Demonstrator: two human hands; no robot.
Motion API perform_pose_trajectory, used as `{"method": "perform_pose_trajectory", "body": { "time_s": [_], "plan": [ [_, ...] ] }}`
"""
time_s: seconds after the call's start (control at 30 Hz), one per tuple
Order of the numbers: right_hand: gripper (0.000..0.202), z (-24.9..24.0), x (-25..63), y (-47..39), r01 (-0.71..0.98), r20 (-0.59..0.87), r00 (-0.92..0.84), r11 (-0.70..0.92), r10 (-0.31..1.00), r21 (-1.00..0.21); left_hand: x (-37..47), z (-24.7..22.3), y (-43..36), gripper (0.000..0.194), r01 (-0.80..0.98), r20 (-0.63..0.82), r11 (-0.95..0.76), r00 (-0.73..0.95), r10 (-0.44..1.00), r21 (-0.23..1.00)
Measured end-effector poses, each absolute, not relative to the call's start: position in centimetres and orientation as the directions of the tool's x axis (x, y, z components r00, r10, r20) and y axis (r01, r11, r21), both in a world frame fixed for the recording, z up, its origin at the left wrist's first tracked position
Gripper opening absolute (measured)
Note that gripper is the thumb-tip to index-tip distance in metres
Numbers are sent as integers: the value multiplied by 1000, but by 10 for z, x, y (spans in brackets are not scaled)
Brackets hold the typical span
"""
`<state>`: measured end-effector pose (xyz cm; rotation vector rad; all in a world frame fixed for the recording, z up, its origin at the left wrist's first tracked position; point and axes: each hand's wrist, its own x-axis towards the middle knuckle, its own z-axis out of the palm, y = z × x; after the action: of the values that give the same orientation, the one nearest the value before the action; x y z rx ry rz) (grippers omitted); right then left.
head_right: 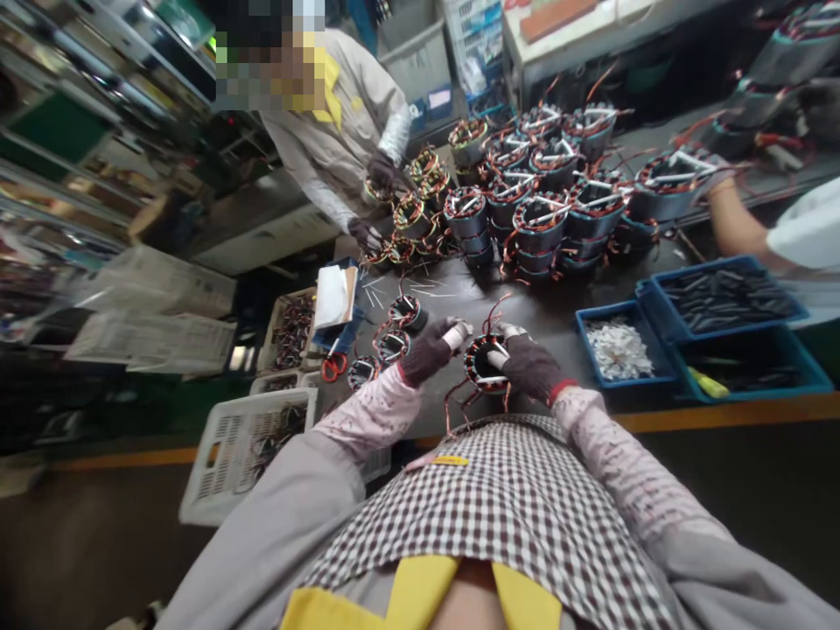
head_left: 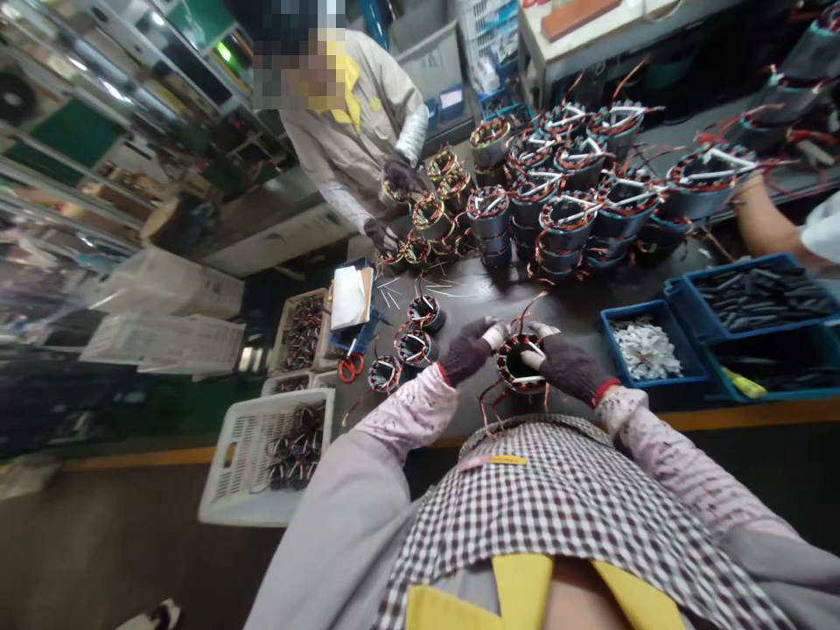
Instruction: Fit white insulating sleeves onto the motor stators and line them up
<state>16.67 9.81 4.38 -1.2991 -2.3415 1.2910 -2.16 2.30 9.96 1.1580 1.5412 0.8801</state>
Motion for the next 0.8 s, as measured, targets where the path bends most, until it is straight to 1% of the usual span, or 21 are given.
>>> {"method": "perform_pose_trajectory", "body": {
  "time_s": [0.03, 0.07, 0.1, 0.17, 0.2, 0.23, 0.3, 0.37, 0.43, 0.5, 0.53, 0.57, 0.6, 0.63, 0.67, 0.7, 0.73, 0.77, 0.8],
  "plan": [
    [62, 43, 169, 95, 506, -148, -605, 235, 782, -830, -24, 96, 22, 36, 118, -335, 341, -64, 940, 933],
    [63, 44, 172, 92, 384, -62, -592, 214, 804, -898, -25, 93, 20, 44, -1, -386, 386, -28, 922, 923],
    [62, 46, 175, 90, 259, -7, -575, 174, 818, -950, -25, 90, 18, 52, -100, -417, 417, 22, 909, 903],
    [57, 53, 179, 85, 72, 14, -567, 67, 823, -995, -18, 86, 15, 65, -238, -426, 431, 74, 902, 870],
    [50, 58, 180, 84, 22, 18, -577, 38, 817, -999, -13, 84, 14, 69, -280, -417, 424, 84, 905, 862],
    [41, 63, 180, 83, -2, 31, -583, 37, 812, -999, -8, 83, 14, 71, -303, -408, 417, 97, 908, 857],
    [25, 74, 178, 81, 3, 72, -562, 90, 824, -996, 1, 80, 16, 73, -315, -394, 417, 135, 909, 853],
    [24, 82, 178, 79, 19, 72, -536, 97, 841, -995, 5, 77, 20, 72, -311, -399, 431, 162, 902, 847],
    [26, 83, 182, 78, 17, 21, -486, 34, 874, -999, 2, 73, 23, 67, -282, -411, 449, 186, 892, 847],
    [29, 75, 194, 82, -9, -44, -355, -50, 934, -999, -3, 69, 22, 62, -211, -404, 434, 172, 899, 876],
    [30, 67, 203, 86, -20, -72, -247, -79, 966, -997, -6, 68, 20, 60, -145, -383, 397, 119, 916, 906],
    [31, 57, 215, 92, -3, -98, -121, -99, 988, -995, -8, 66, 16, 58, -38, -342, 343, 48, 939, 938],
    [30, 46, 228, 100, 77, -125, -8, -124, 992, -989, -9, 65, 10, 57, 119, -276, 275, -7, 961, 954],
    [29, 34, 244, 108, 209, -148, 71, -160, 986, -965, -8, 63, 4, 57, 310, -199, 194, -18, 980, 931],
    [29, 22, 261, 116, 361, -172, 120, -204, 978, -910, -6, 62, -3, 59, 502, -135, 104, 25, 991, 858],
    [29, 11, 278, 123, 502, -203, 142, -247, 969, -829, -4, 61, -9, 61, 663, -106, 9, 107, 989, 749],
    [29, 1, 295, 129, 626, -225, 138, -261, 965, -735, -1, 60, -14, 61, 773, -112, -78, 189, 976, 629],
    [30, -6, 310, 135, 721, -230, 111, -238, 967, -651, 3, 60, -17, 58, 839, -137, -142, 248, 959, 526],
    [33, -11, 323, 140, 784, -216, 81, -196, 973, -589, 6, 61, -17, 54, 875, -164, -179, 278, 947, 449]
  ]
}}
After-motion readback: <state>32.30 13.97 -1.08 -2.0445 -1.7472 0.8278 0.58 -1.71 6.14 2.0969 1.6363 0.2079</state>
